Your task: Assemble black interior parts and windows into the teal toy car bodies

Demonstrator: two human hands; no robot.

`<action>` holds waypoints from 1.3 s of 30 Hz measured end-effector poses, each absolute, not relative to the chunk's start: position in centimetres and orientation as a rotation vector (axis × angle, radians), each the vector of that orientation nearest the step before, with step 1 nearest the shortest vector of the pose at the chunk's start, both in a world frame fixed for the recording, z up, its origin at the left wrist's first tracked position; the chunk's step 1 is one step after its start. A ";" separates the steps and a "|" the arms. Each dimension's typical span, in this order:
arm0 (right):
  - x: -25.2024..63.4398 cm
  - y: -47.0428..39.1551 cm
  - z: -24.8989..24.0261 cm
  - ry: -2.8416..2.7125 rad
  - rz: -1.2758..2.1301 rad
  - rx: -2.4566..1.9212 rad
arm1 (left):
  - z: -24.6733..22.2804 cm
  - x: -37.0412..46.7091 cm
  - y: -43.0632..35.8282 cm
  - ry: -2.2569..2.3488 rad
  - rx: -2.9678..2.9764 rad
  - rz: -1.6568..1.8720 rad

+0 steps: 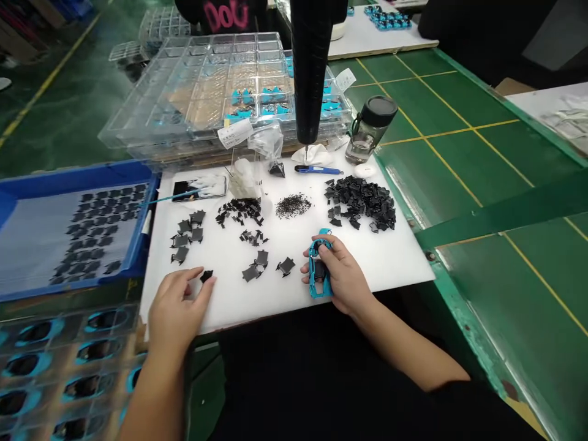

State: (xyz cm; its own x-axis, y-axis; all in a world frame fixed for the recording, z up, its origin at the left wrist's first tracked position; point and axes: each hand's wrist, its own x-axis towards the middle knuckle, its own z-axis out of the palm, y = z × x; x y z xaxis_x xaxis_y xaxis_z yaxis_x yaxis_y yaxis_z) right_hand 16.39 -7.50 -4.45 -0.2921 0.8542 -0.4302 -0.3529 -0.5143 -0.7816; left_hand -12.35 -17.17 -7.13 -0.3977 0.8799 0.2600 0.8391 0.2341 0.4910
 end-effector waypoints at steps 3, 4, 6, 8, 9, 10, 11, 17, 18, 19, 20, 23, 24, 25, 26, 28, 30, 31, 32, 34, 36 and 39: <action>16.1 -7.5 -4.3 -0.732 1.891 -1.140 | -7.0 -12.0 -17.3 2.408 1.640 0.928; 16.0 -7.5 -4.2 -0.717 1.913 -1.138 | -6.9 -12.0 -17.4 2.404 1.602 0.953; 16.0 -7.4 -4.0 -0.687 1.974 -1.124 | -6.8 -12.2 -17.6 2.362 1.353 1.111; 16.2 -7.3 -3.8 -0.692 2.022 -1.115 | -6.6 -13.2 -17.5 2.209 0.878 1.420; 16.2 -7.2 -3.8 -0.710 2.043 -1.119 | -6.4 -14.0 -17.3 2.102 0.648 1.564; 16.3 -7.2 -3.8 -0.720 2.066 -1.126 | -6.2 -15.1 -16.9 2.005 0.469 1.675; 16.4 -7.1 -3.8 -0.727 2.078 -1.129 | -6.0 -16.3 -16.4 1.940 0.358 1.745; 15.9 -7.2 -3.5 -0.717 2.089 -1.130 | -4.7 -23.3 -9.5 1.841 0.215 1.709; 15.8 -7.3 -3.5 -0.702 2.067 -1.121 | -4.7 -23.7 -8.0 1.834 0.222 1.686; 15.8 -7.4 -3.5 -0.687 2.047 -1.111 | -4.6 -24.0 -6.5 1.832 0.235 1.669; 15.8 -7.4 -3.5 -0.672 2.032 -1.097 | -4.7 -24.0 -5.2 1.835 0.254 1.657; 16.3 -7.6 -3.8 -0.649 2.024 -1.029 | -4.7 -23.6 -2.5 1.876 0.340 1.655; 16.5 -7.6 -3.8 -0.645 2.023 -1.006 | -4.7 -23.4 -2.2 1.899 0.376 1.666; 16.8 -7.6 -3.8 -0.637 2.021 -0.991 | -4.5 -23.2 -2.0 1.927 0.419 1.685; 17.0 -7.7 -3.8 -0.623 2.020 -0.982 | -4.3 -23.1 -2.0 1.958 0.467 1.712; 17.4 -7.6 -3.8 -0.584 2.023 -0.979 | -3.6 -23.0 -2.4 2.024 0.582 1.786; 17.5 -7.6 -3.7 -0.549 2.037 -0.985 | -2.6 -22.9 -2.6 2.084 0.714 1.860; 17.5 -7.5 -3.7 -0.538 2.043 -0.987 | -2.1 -22.7 -2.6 2.107 0.783 1.884; 17.4 -7.5 -3.7 -0.532 2.047 -0.989 | -1.7 -22.4 -2.4 2.126 0.850 1.893; 17.2 -7.4 -3.7 -0.531 2.054 -0.992 | -1.0 -21.7 -2.0 2.156 0.970 1.868; 17.0 -7.4 -3.8 -0.527 2.054 -0.981 | -0.4 -20.9 -1.8 2.186 1.058 1.818; 16.8 -7.5 -4.0 -0.461 2.048 -0.940 | 0.4 -20.1 -3.0 2.236 1.105 1.822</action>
State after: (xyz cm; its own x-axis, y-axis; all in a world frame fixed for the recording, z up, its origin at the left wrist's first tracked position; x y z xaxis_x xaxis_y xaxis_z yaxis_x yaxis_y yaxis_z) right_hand 16.85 -7.46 -4.04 -0.3876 0.8006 -0.4569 -0.5276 -0.5992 -0.6022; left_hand -20.06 -2.98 0.38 -0.7428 0.5488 0.3835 0.4862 0.0485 0.8725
